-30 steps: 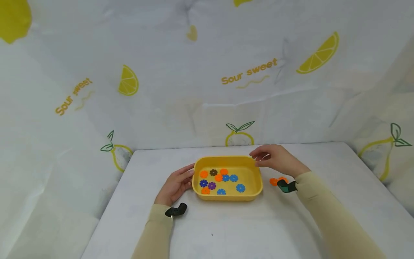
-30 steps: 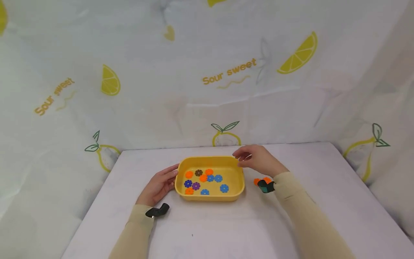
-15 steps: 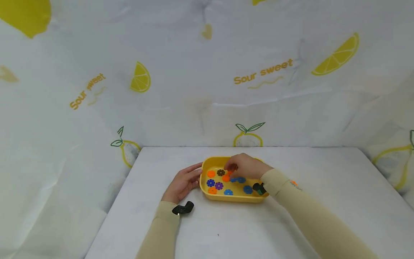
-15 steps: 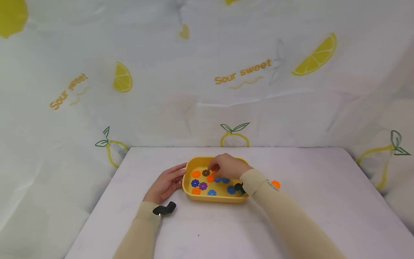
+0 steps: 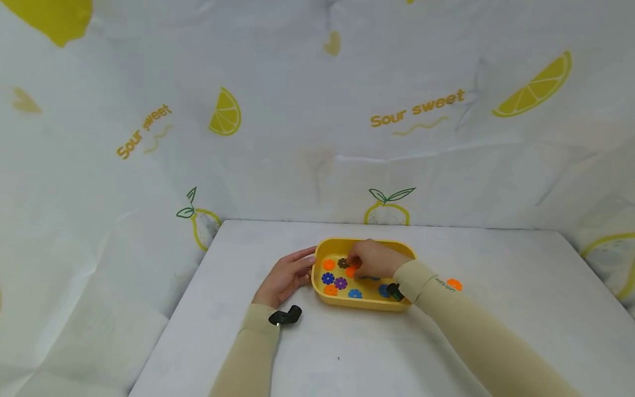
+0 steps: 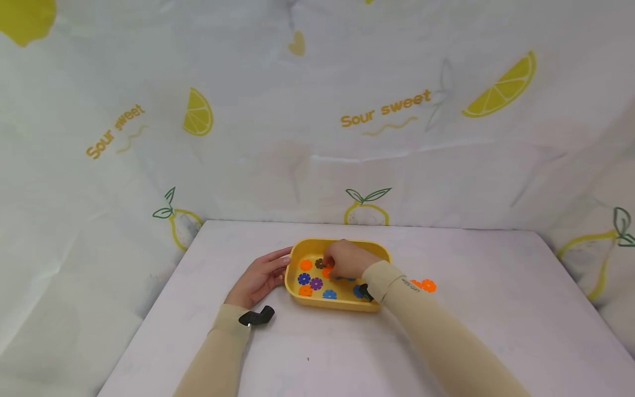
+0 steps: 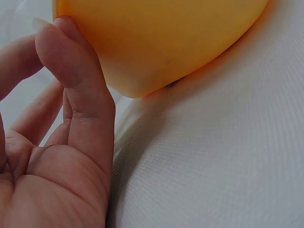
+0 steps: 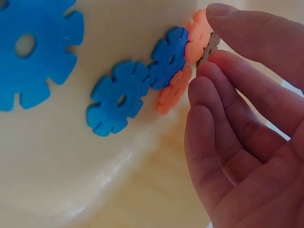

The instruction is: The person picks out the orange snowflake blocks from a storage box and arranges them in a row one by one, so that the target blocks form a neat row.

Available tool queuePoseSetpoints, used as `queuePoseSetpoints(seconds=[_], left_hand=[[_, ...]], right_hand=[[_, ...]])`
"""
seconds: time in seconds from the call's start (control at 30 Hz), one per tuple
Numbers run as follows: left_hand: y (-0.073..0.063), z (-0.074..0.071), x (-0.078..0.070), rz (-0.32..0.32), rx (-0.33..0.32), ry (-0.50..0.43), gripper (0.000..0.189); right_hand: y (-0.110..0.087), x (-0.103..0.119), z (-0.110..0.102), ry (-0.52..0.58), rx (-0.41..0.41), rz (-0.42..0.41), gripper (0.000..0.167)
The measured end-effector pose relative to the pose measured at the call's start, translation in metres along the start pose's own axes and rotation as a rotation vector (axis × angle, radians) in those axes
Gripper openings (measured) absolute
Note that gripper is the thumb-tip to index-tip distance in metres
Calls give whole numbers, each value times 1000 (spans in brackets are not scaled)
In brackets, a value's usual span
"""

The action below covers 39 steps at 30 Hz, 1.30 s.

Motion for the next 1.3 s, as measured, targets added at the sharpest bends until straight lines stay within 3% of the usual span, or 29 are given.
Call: queuePoseSetpoints(seconds=[0.4, 0.87, 1.3], left_hand=[[3, -1, 2, -2, -13, -9, 56], [1, 0, 0, -9, -20, -26, 55], [1, 0, -2, -6, 1, -32, 54]], right_hand=[[4, -1, 5, -35, 13, 42, 11], [7, -2, 7, -79, 3, 69, 13], [-17, -4, -18, 6, -44, 27, 23]])
Point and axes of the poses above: each hand's wrist, its own y-axis towards the middle knuckle, its own z-axis out of the palm, x = y × z, the point moved 10 cm from there along y, towards the middle knuckle, and after that the axes turned 2 degrees about -y, right-handed, at the moved point
